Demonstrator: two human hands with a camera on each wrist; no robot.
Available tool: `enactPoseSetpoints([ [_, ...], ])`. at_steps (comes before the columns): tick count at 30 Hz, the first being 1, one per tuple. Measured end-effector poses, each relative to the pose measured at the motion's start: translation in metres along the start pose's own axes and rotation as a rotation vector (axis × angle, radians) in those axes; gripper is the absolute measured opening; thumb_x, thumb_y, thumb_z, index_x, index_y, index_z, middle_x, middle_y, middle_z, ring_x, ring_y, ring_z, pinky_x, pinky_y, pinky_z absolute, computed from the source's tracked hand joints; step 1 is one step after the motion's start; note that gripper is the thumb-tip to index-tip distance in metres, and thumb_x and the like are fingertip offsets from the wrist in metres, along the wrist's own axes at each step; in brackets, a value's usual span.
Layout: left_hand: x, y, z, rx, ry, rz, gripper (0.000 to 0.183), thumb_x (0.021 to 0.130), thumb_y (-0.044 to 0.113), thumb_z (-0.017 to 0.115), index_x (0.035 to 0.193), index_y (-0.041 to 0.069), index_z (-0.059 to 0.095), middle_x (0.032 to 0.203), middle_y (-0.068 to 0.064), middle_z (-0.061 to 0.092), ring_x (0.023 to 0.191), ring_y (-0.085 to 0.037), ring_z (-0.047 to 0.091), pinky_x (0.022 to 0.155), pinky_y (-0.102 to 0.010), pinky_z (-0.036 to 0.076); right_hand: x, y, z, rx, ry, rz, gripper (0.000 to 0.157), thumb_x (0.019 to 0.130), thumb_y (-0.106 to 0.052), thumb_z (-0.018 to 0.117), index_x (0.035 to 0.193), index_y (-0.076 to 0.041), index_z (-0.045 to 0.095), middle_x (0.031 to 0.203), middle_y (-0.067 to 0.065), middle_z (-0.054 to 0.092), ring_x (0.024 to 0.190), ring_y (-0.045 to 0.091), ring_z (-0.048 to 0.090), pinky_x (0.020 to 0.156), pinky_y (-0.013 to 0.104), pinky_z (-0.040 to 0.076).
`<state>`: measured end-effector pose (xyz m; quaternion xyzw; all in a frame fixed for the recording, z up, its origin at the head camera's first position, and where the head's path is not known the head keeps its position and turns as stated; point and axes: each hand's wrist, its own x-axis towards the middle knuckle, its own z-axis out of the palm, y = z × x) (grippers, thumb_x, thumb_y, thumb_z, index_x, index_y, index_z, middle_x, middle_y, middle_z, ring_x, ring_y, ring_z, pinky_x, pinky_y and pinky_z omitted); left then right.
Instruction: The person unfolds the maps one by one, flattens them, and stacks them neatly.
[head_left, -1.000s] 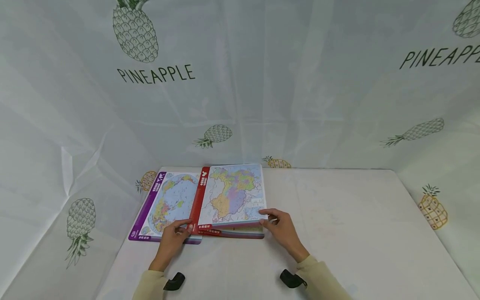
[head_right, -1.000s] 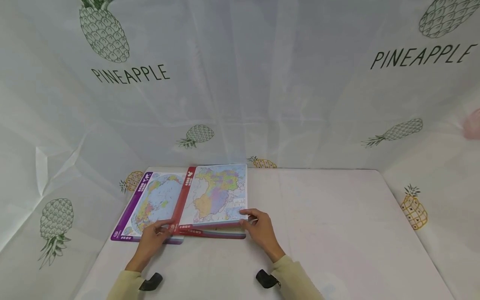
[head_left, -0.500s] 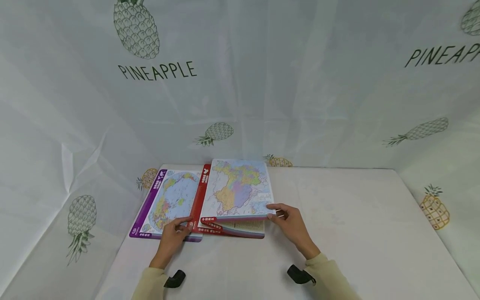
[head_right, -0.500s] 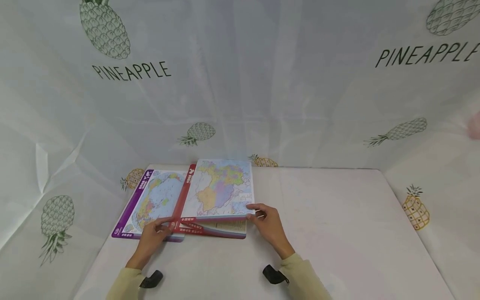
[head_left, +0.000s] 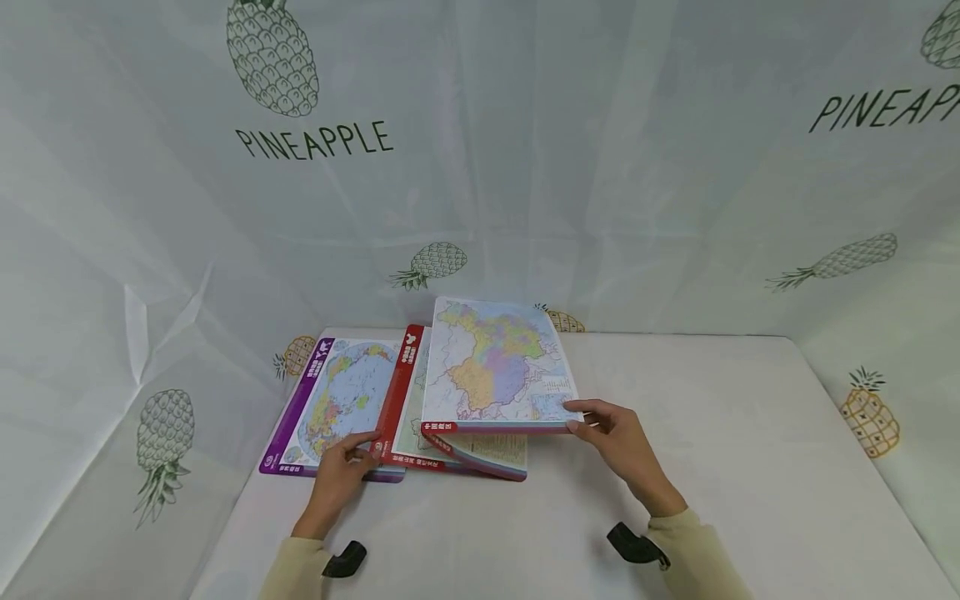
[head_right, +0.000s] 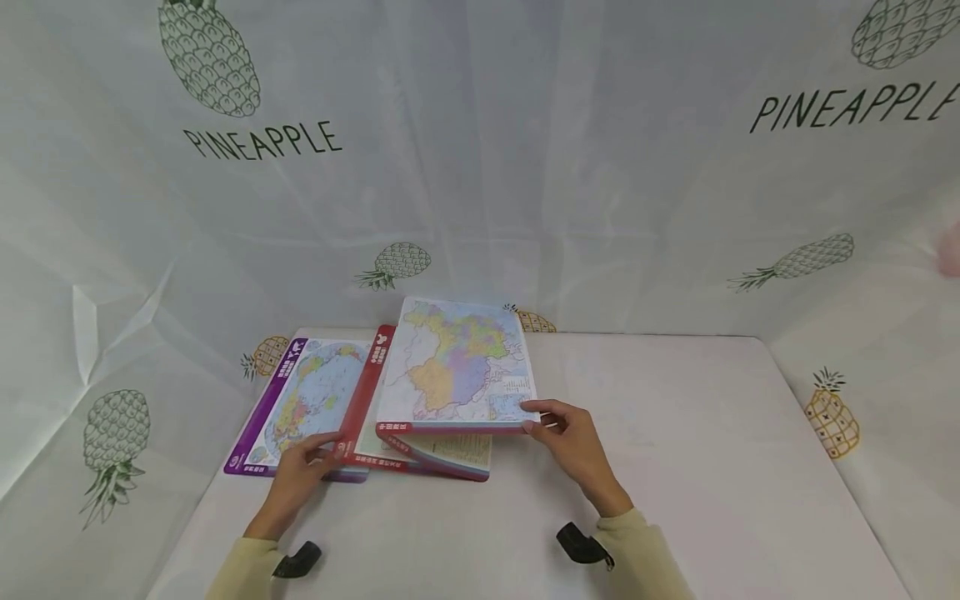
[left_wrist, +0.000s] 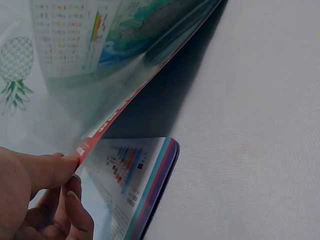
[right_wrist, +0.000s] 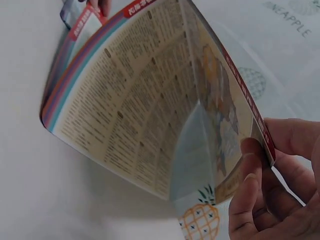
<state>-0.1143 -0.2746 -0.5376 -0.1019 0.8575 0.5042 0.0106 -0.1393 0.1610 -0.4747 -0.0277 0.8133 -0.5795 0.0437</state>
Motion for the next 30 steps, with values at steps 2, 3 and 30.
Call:
enactPoseSetpoints([
  [2, -0.001, 0.001, -0.001, 0.004, 0.002, 0.005, 0.035, 0.1, 0.003, 0.067, 0.135, 0.004, 0.071, 0.117, -0.016, 0.068, 0.09, -0.019, 0.058, 0.07, -0.023, 0.049, -0.003, 0.0, -0.008, 0.006, -0.001, -0.003, 0.03, 0.098, -0.011, 0.075, 0.127, -0.004, 0.075, 0.107, 0.011, 0.069, 0.087, 0.02, 0.06, 0.072, 0.024, 0.049],
  [3, -0.001, 0.001, -0.002, 0.008, 0.003, 0.009, 0.035, 0.101, 0.003, 0.067, 0.135, 0.004, 0.07, 0.119, -0.016, 0.068, 0.09, -0.02, 0.058, 0.07, -0.023, 0.049, -0.004, 0.0, -0.012, 0.01, -0.004, -0.006, 0.031, 0.098, -0.012, 0.076, 0.128, -0.004, 0.075, 0.107, 0.011, 0.068, 0.087, 0.019, 0.059, 0.073, 0.024, 0.049],
  [30, 0.0, 0.01, -0.02, -0.005, -0.066, -0.084, 0.038, 0.102, 0.006, 0.067, 0.139, 0.001, 0.067, 0.111, -0.015, 0.072, 0.099, -0.025, 0.062, 0.076, -0.025, 0.051, -0.045, 0.032, -0.147, -0.166, 0.007, 0.013, 0.039, 0.107, -0.024, 0.065, 0.141, -0.005, 0.066, 0.12, -0.02, 0.066, 0.1, 0.005, 0.064, 0.081, 0.018, 0.049],
])
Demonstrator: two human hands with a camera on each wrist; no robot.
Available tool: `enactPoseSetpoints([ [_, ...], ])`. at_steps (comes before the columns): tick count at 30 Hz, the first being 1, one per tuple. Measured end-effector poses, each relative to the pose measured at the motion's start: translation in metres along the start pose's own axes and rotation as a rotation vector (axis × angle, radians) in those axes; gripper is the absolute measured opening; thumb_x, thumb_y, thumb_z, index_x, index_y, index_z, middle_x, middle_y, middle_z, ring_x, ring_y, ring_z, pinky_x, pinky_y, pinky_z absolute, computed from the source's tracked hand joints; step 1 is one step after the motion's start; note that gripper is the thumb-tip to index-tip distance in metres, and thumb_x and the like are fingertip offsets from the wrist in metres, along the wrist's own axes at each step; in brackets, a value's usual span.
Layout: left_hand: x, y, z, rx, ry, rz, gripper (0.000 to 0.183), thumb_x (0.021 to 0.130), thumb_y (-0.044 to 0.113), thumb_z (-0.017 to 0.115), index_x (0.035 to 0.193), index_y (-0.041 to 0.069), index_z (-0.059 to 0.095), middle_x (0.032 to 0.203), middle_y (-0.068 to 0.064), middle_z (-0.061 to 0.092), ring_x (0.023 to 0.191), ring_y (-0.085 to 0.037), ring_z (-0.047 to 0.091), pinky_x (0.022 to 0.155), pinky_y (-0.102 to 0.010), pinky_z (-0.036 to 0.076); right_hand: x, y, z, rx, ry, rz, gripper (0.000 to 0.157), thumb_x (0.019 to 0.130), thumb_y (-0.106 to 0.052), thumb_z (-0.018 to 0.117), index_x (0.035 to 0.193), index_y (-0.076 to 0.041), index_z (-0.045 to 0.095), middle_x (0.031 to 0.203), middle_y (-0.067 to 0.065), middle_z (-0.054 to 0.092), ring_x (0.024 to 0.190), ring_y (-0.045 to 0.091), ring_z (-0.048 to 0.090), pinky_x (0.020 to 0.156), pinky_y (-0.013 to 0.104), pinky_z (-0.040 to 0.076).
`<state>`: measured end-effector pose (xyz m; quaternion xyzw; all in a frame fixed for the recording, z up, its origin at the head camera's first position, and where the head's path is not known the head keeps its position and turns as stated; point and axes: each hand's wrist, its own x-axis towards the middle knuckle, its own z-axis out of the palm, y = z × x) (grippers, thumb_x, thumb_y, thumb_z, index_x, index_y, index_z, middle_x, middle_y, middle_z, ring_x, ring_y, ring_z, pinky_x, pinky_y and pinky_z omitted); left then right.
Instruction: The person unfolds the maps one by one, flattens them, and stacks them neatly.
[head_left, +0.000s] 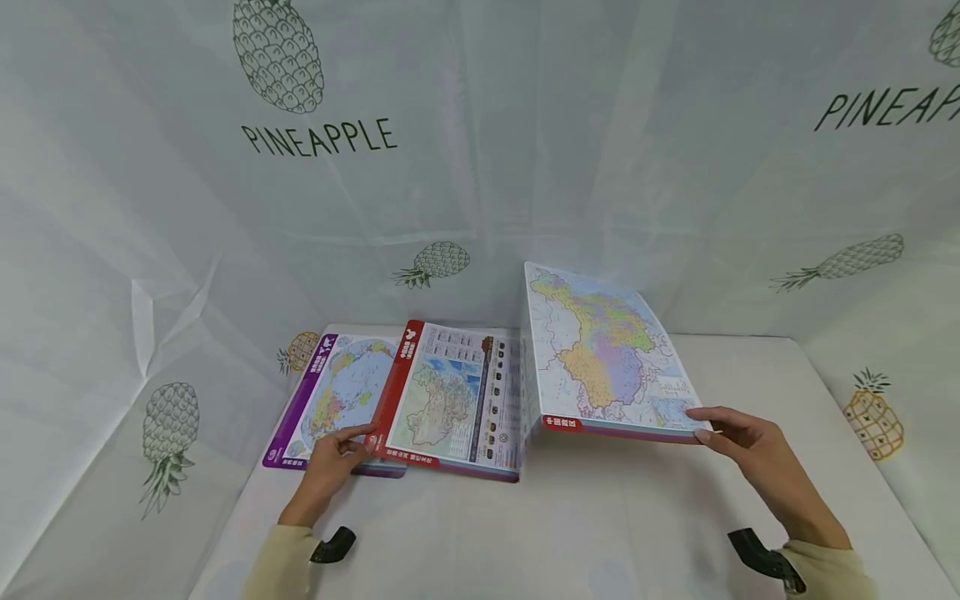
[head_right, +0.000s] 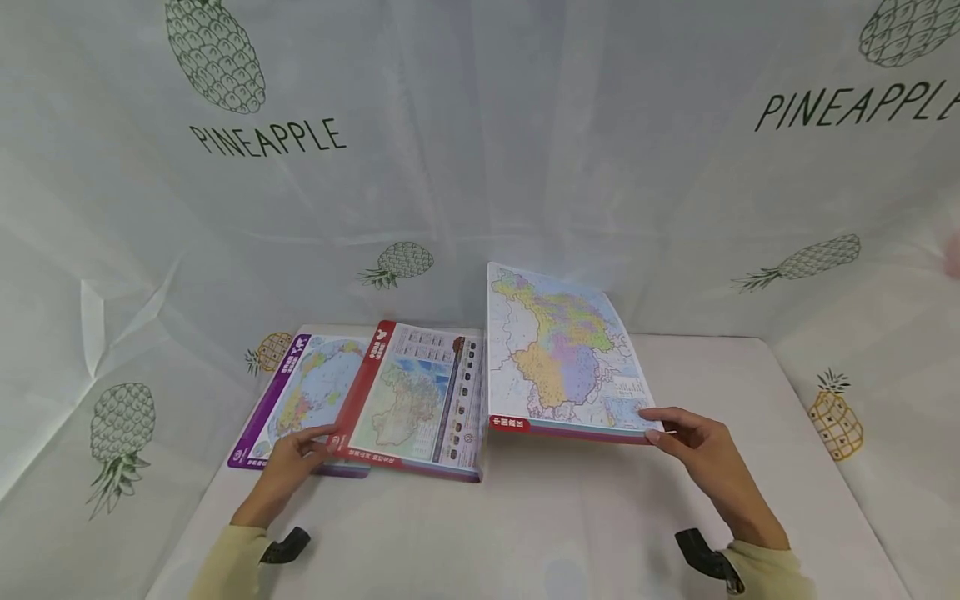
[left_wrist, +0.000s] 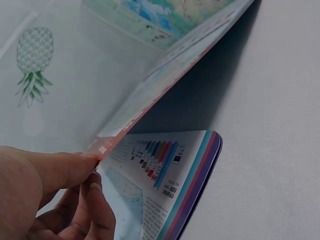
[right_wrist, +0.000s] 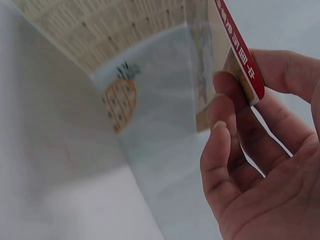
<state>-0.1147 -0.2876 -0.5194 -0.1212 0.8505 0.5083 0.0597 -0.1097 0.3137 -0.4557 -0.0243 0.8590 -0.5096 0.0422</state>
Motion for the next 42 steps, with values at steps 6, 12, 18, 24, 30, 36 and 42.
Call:
enactPoseSetpoints([
  [6, 0.002, 0.0, -0.006, -0.062, -0.066, -0.033, 0.039, 0.103, 0.01, 0.067, 0.14, -0.001, 0.066, 0.109, -0.013, 0.076, 0.1, -0.025, 0.067, 0.081, -0.026, 0.053, -0.002, 0.02, -0.024, -0.048, -0.007, 0.042, 0.04, 0.107, -0.028, 0.065, 0.143, -0.009, 0.065, 0.121, -0.028, 0.064, 0.104, -0.003, 0.062, 0.08, 0.016, 0.047],
  [12, 0.005, 0.001, -0.011, -0.102, -0.127, -0.055, 0.041, 0.103, 0.012, 0.069, 0.14, -0.002, 0.065, 0.105, -0.011, 0.076, 0.098, -0.023, 0.067, 0.087, -0.028, 0.055, -0.004, 0.036, -0.043, -0.081, -0.013, 0.048, 0.04, 0.108, -0.029, 0.063, 0.143, -0.011, 0.065, 0.122, -0.031, 0.064, 0.108, -0.007, 0.057, 0.08, 0.015, 0.044],
  [18, 0.009, -0.001, -0.014, -0.103, -0.146, -0.069, 0.04, 0.1, 0.01, 0.072, 0.138, -0.003, 0.067, 0.114, -0.015, 0.076, 0.101, -0.022, 0.07, 0.091, -0.035, 0.059, -0.004, 0.049, -0.059, -0.082, 0.002, 0.027, 0.037, 0.108, -0.023, 0.063, 0.143, -0.01, 0.066, 0.12, -0.03, 0.067, 0.105, -0.008, 0.059, 0.079, 0.012, 0.041],
  [24, 0.01, -0.002, -0.018, -0.093, -0.141, -0.079, 0.04, 0.1, 0.009, 0.072, 0.138, -0.003, 0.067, 0.106, -0.012, 0.077, 0.099, -0.022, 0.069, 0.09, -0.035, 0.059, -0.005, 0.062, -0.067, -0.091, 0.029, 0.021, 0.035, 0.108, -0.022, 0.064, 0.141, -0.01, 0.068, 0.119, -0.036, 0.061, 0.105, -0.014, 0.055, 0.078, 0.008, 0.042],
  [30, 0.013, -0.004, -0.023, -0.108, -0.137, -0.075, 0.04, 0.101, 0.008, 0.07, 0.138, -0.005, 0.066, 0.105, -0.011, 0.078, 0.1, -0.021, 0.069, 0.088, -0.031, 0.06, -0.007, 0.074, -0.073, -0.102, 0.043, 0.073, 0.037, 0.107, -0.025, 0.066, 0.141, -0.013, 0.068, 0.118, -0.04, 0.058, 0.103, -0.019, 0.052, 0.076, 0.008, 0.041],
  [36, 0.014, -0.005, -0.027, -0.101, -0.13, -0.078, 0.041, 0.101, 0.007, 0.07, 0.14, -0.005, 0.065, 0.097, -0.009, 0.074, 0.092, -0.019, 0.063, 0.082, -0.026, 0.058, -0.01, 0.081, -0.08, -0.125, 0.053, 0.103, 0.037, 0.107, -0.028, 0.065, 0.142, -0.015, 0.068, 0.114, -0.042, 0.056, 0.099, -0.017, 0.053, 0.073, 0.01, 0.04],
  [42, 0.014, -0.007, -0.029, -0.102, -0.106, -0.106, 0.042, 0.101, 0.009, 0.071, 0.14, -0.003, 0.065, 0.109, -0.012, 0.071, 0.094, -0.021, 0.06, 0.082, -0.026, 0.058, -0.012, 0.087, -0.087, -0.142, 0.06, 0.111, 0.035, 0.108, -0.025, 0.063, 0.14, -0.011, 0.069, 0.111, -0.038, 0.061, 0.095, -0.014, 0.058, 0.071, 0.01, 0.042],
])
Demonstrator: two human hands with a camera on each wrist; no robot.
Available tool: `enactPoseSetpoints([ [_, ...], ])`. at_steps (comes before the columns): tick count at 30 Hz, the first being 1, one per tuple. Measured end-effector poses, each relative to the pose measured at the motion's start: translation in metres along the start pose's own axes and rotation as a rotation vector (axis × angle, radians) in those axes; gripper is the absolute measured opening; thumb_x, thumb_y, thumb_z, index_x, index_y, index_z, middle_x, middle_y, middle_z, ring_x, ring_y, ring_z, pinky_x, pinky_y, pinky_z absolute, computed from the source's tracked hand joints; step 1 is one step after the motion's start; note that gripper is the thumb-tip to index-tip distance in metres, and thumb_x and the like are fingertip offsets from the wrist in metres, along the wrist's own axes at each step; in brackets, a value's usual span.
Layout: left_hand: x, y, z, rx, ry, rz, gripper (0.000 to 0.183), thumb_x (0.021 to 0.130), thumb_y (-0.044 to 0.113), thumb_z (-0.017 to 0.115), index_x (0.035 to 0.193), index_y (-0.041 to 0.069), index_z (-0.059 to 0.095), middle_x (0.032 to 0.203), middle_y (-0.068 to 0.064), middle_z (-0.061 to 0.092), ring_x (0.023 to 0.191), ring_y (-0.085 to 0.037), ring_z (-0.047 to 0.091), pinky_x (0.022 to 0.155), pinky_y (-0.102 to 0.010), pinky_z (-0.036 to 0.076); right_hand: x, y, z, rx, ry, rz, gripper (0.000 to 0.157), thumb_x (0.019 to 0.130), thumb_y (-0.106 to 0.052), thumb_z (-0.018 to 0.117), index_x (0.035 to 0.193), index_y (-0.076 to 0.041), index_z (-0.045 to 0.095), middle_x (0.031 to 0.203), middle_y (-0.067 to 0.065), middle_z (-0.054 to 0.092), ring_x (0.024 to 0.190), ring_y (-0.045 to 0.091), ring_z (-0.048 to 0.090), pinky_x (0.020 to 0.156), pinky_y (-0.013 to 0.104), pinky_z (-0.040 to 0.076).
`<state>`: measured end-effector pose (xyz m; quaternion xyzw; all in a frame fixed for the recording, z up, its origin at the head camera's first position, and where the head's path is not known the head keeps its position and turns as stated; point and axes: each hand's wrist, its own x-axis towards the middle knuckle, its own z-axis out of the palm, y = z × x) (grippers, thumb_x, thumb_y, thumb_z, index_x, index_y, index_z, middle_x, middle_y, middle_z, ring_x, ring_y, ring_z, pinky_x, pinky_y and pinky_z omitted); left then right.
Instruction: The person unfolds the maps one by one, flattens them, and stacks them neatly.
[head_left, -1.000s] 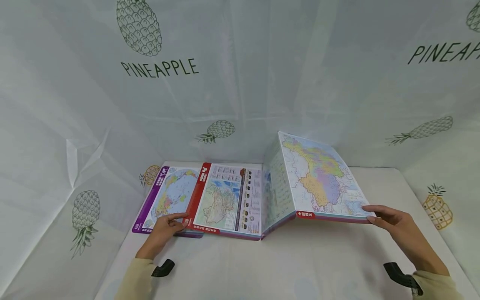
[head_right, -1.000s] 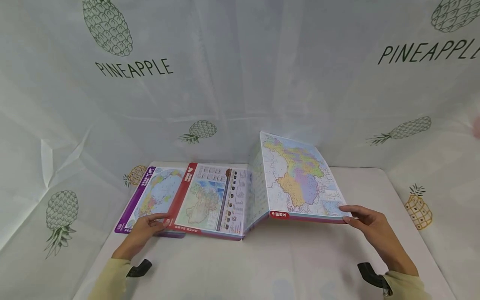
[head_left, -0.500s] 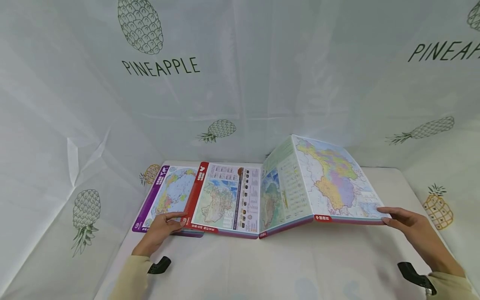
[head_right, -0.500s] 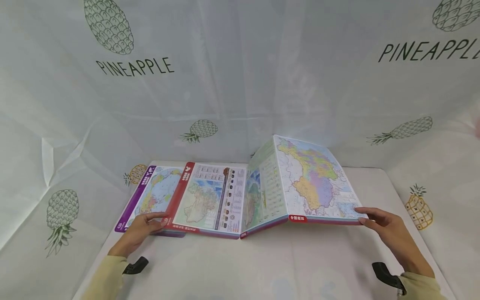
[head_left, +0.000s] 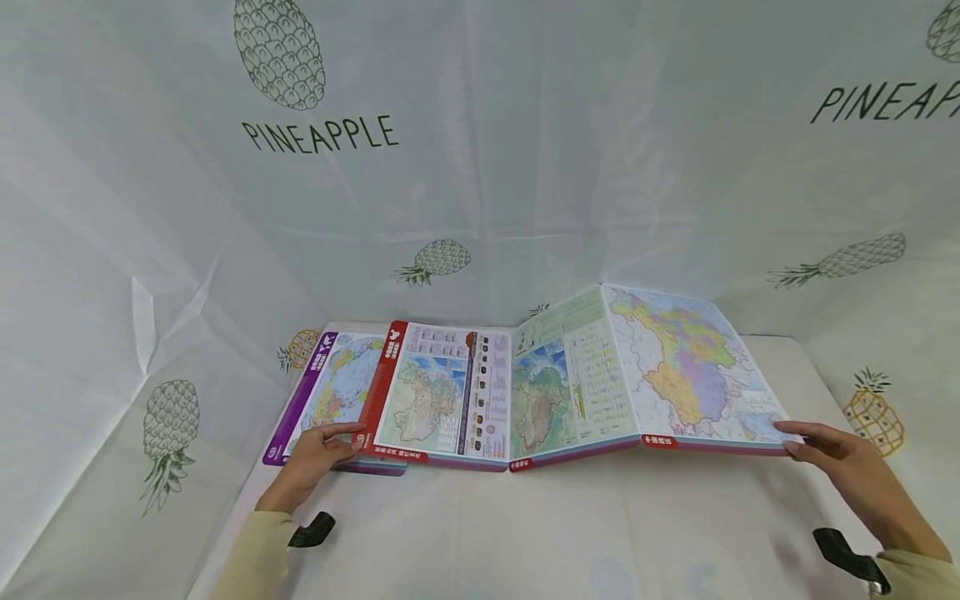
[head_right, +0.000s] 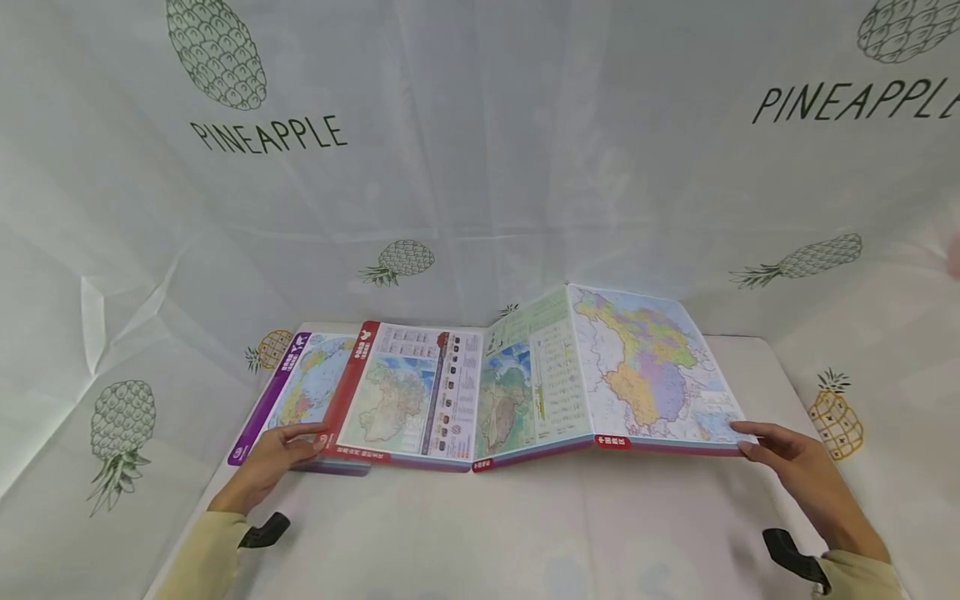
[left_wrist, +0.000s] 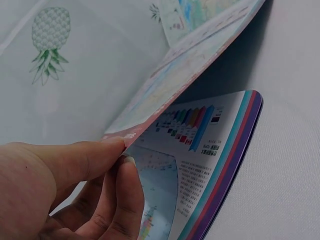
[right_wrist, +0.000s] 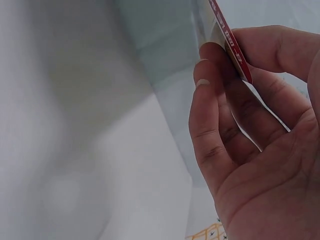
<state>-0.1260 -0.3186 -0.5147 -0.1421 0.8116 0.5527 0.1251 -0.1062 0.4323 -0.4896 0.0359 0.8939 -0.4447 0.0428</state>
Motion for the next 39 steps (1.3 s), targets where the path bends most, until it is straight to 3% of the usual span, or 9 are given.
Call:
enactPoseSetpoints([
  [5, 0.001, -0.001, -0.002, -0.014, 0.006, -0.002, 0.043, 0.102, 0.012, 0.071, 0.142, -0.003, 0.064, 0.128, -0.021, 0.067, 0.103, -0.022, 0.065, 0.087, -0.029, 0.059, -0.001, 0.007, -0.006, -0.017, -0.017, 0.029, 0.034, 0.11, -0.026, 0.06, 0.139, -0.011, 0.07, 0.106, -0.036, 0.062, 0.093, -0.012, 0.061, 0.069, 0.012, 0.044],
  [10, 0.001, -0.002, -0.004, -0.03, 0.012, -0.006, 0.046, 0.103, 0.014, 0.07, 0.144, -0.004, 0.061, 0.139, -0.028, 0.062, 0.112, -0.026, 0.067, 0.092, -0.032, 0.059, -0.002, 0.016, -0.008, 0.051, -0.009, 0.02, 0.029, 0.109, -0.018, 0.061, 0.135, -0.011, 0.072, 0.105, -0.036, 0.064, 0.09, -0.009, 0.065, 0.071, 0.01, 0.048],
  [16, 0.001, -0.001, -0.004, -0.052, 0.018, -0.027, 0.053, 0.103, 0.016, 0.069, 0.15, -0.003, 0.054, 0.152, -0.029, 0.048, 0.129, -0.04, 0.056, 0.104, -0.041, 0.056, -0.002, 0.027, -0.008, 0.122, 0.006, 0.014, 0.027, 0.108, -0.014, 0.062, 0.13, -0.018, 0.077, 0.106, -0.038, 0.062, 0.088, -0.008, 0.067, 0.072, 0.008, 0.05],
  [19, 0.003, -0.001, -0.004, -0.058, 0.029, -0.026, 0.054, 0.104, 0.012, 0.068, 0.152, -0.001, 0.05, 0.153, -0.028, 0.047, 0.131, -0.042, 0.054, 0.104, -0.041, 0.056, 0.0, 0.031, -0.007, 0.166, 0.005, 0.024, 0.03, 0.107, -0.011, 0.063, 0.132, -0.023, 0.074, 0.107, -0.039, 0.059, 0.088, -0.005, 0.069, 0.072, 0.013, 0.055],
  [23, 0.005, 0.0, -0.002, -0.061, 0.042, -0.017, 0.056, 0.103, 0.008, 0.068, 0.154, -0.001, 0.047, 0.149, -0.029, 0.052, 0.125, -0.036, 0.061, 0.098, -0.036, 0.059, 0.005, 0.035, -0.005, 0.238, -0.016, 0.066, 0.044, 0.106, -0.008, 0.065, 0.138, -0.037, 0.06, 0.104, -0.033, 0.062, 0.087, 0.001, 0.071, 0.074, 0.021, 0.06],
  [26, 0.005, 0.0, -0.002, -0.062, 0.039, -0.025, 0.059, 0.103, 0.009, 0.069, 0.155, -0.001, 0.045, 0.149, -0.029, 0.053, 0.122, -0.032, 0.063, 0.098, -0.036, 0.059, 0.007, 0.037, -0.006, 0.281, -0.037, 0.101, 0.05, 0.106, -0.006, 0.064, 0.131, -0.048, 0.054, 0.1, -0.027, 0.065, 0.086, 0.002, 0.072, 0.075, 0.023, 0.061],
  [32, 0.004, 0.0, -0.003, -0.08, 0.025, -0.037, 0.06, 0.103, 0.011, 0.068, 0.157, -0.002, 0.044, 0.151, -0.029, 0.051, 0.126, -0.036, 0.061, 0.102, -0.041, 0.057, 0.005, 0.041, -0.008, 0.333, -0.063, 0.09, 0.053, 0.103, 0.0, 0.065, 0.12, -0.051, 0.065, 0.1, -0.021, 0.066, 0.086, 0.004, 0.072, 0.075, 0.024, 0.061],
  [39, 0.005, -0.001, -0.005, -0.117, 0.017, -0.071, 0.062, 0.103, 0.014, 0.069, 0.159, 0.002, 0.044, 0.155, -0.027, 0.048, 0.133, -0.04, 0.056, 0.103, -0.039, 0.057, 0.005, 0.043, -0.007, 0.361, -0.073, 0.099, 0.054, 0.103, 0.001, 0.065, 0.113, -0.052, 0.066, 0.098, -0.02, 0.069, 0.085, 0.004, 0.072, 0.075, 0.024, 0.062],
])
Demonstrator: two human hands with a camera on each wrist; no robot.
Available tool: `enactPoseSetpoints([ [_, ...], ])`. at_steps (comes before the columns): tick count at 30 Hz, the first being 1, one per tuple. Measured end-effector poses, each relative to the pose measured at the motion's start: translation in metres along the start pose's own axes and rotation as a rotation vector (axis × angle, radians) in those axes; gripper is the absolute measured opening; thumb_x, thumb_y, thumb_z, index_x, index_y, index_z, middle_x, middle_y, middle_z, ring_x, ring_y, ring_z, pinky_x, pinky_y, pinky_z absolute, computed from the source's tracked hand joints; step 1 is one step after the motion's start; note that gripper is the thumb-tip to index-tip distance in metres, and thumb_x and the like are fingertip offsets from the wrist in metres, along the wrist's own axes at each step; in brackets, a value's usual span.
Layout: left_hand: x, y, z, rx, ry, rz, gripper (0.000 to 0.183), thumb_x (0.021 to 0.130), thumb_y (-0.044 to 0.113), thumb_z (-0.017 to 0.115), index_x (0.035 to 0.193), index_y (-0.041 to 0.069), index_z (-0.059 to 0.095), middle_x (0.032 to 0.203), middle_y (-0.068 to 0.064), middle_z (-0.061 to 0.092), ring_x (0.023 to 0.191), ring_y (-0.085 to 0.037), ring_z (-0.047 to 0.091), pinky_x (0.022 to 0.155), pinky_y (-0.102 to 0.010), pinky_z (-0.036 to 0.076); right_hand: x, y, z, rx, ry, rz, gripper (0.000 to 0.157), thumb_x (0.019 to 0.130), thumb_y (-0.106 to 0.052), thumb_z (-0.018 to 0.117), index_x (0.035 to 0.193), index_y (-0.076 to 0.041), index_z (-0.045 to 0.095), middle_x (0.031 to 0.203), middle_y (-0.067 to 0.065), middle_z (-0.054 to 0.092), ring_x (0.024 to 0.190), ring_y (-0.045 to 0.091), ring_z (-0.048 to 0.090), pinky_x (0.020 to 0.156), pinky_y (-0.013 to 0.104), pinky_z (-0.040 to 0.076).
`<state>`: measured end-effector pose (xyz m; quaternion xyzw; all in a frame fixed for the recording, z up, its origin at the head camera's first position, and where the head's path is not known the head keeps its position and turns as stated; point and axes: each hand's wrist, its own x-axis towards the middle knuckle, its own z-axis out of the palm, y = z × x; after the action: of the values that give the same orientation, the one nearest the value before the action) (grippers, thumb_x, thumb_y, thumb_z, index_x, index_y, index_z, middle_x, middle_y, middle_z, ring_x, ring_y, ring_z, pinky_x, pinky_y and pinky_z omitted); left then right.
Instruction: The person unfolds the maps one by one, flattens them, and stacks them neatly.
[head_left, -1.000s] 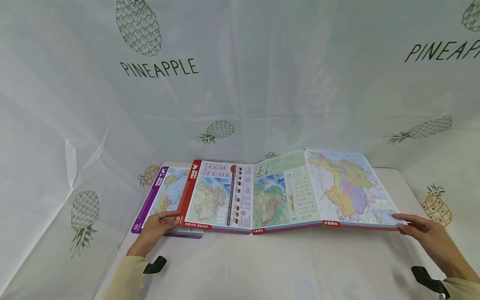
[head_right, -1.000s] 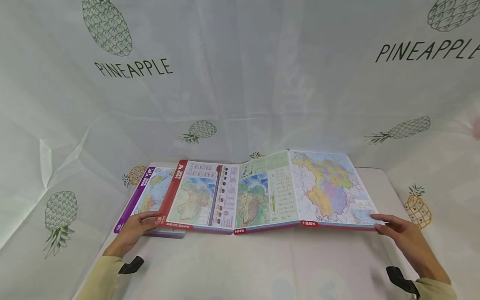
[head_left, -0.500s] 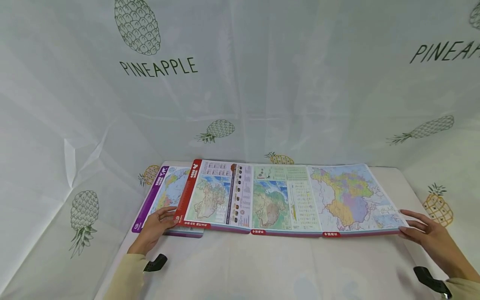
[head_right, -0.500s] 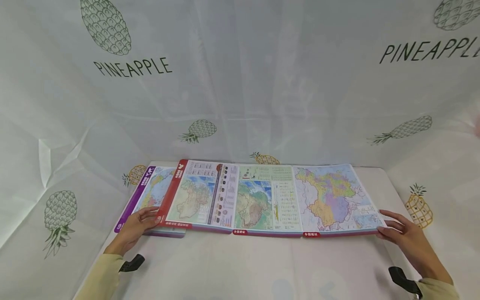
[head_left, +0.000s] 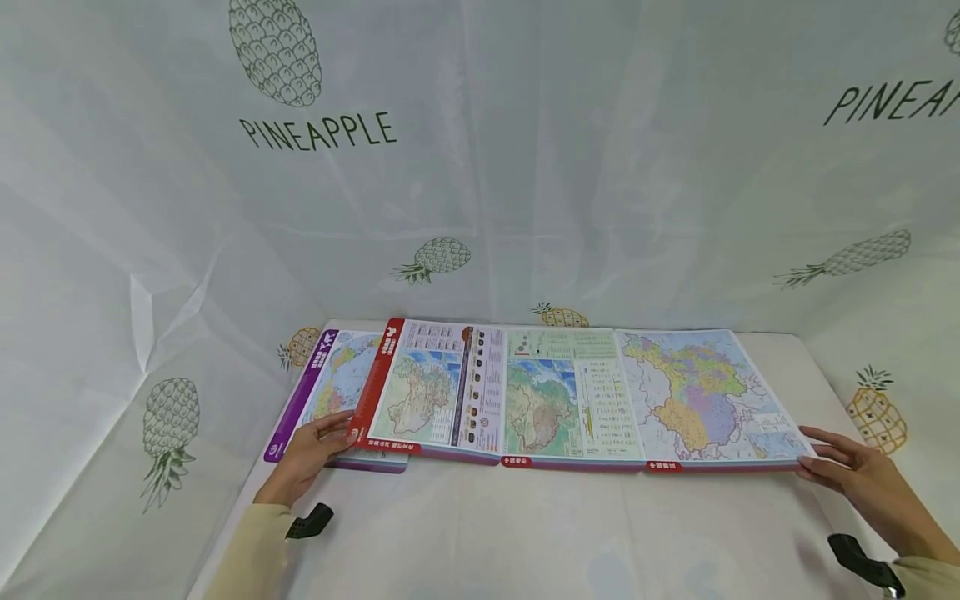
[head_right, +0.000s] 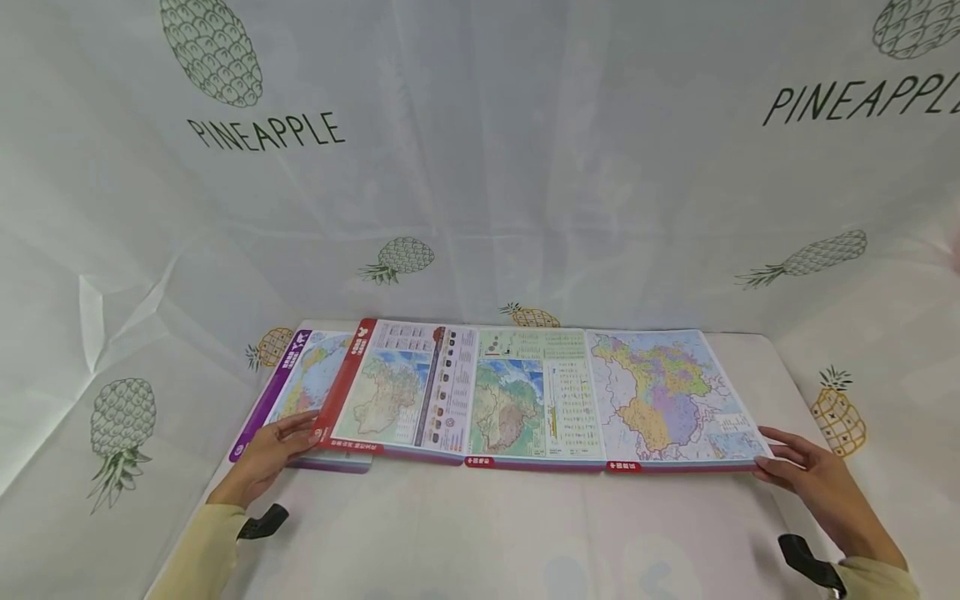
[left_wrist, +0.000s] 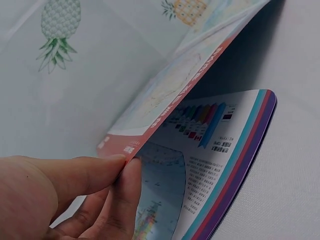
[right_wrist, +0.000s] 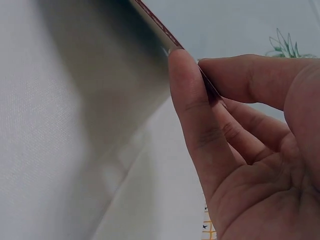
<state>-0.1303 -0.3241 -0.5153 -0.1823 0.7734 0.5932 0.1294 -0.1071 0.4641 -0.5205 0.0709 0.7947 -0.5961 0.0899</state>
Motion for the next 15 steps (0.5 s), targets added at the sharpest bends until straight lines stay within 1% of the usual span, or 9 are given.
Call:
enactPoseSetpoints([
  [5, 0.001, 0.0, -0.003, -0.012, -0.012, -0.001, 0.064, 0.103, 0.016, 0.07, 0.16, 0.002, 0.043, 0.158, -0.027, 0.044, 0.137, -0.042, 0.052, 0.103, -0.036, 0.057, -0.003, 0.003, 0.001, 0.069, -0.01, -0.019, 0.057, 0.103, 0.004, 0.063, 0.122, -0.049, 0.068, 0.1, -0.019, 0.071, 0.086, 0.005, 0.073, 0.076, 0.024, 0.062],
  [9, 0.003, -0.002, -0.007, -0.021, -0.022, -0.005, 0.064, 0.103, 0.018, 0.07, 0.16, 0.002, 0.044, 0.161, -0.026, 0.039, 0.14, -0.044, 0.047, 0.102, -0.034, 0.057, -0.006, 0.008, 0.003, 0.137, -0.012, -0.038, 0.054, 0.102, 0.006, 0.062, 0.128, -0.04, 0.072, 0.103, -0.019, 0.071, 0.088, 0.003, 0.072, 0.076, 0.023, 0.061],
  [12, 0.004, -0.004, -0.009, -0.025, -0.027, -0.01, 0.063, 0.103, 0.017, 0.07, 0.159, 0.001, 0.044, 0.162, -0.026, 0.036, 0.139, -0.043, 0.046, 0.101, -0.033, 0.057, -0.008, 0.013, 0.005, 0.163, -0.002, -0.046, 0.049, 0.102, 0.006, 0.064, 0.128, -0.033, 0.076, 0.104, -0.02, 0.069, 0.088, 0.001, 0.07, 0.076, 0.022, 0.061],
  [13, 0.004, -0.004, -0.009, -0.022, -0.027, -0.012, 0.063, 0.104, 0.016, 0.069, 0.159, 0.001, 0.044, 0.161, -0.026, 0.036, 0.138, -0.043, 0.046, 0.101, -0.032, 0.057, -0.009, 0.014, 0.005, 0.159, 0.002, -0.045, 0.047, 0.102, 0.005, 0.064, 0.128, -0.032, 0.076, 0.104, -0.021, 0.068, 0.089, 0.0, 0.07, 0.075, 0.021, 0.06],
  [15, 0.005, -0.005, -0.009, -0.012, -0.029, -0.011, 0.062, 0.103, 0.016, 0.07, 0.159, 0.0, 0.045, 0.161, -0.027, 0.037, 0.136, -0.042, 0.048, 0.1, -0.032, 0.057, -0.01, 0.016, 0.006, 0.186, -0.003, -0.033, 0.047, 0.102, 0.006, 0.064, 0.125, -0.033, 0.077, 0.105, -0.02, 0.068, 0.09, 0.0, 0.07, 0.076, 0.02, 0.06],
])
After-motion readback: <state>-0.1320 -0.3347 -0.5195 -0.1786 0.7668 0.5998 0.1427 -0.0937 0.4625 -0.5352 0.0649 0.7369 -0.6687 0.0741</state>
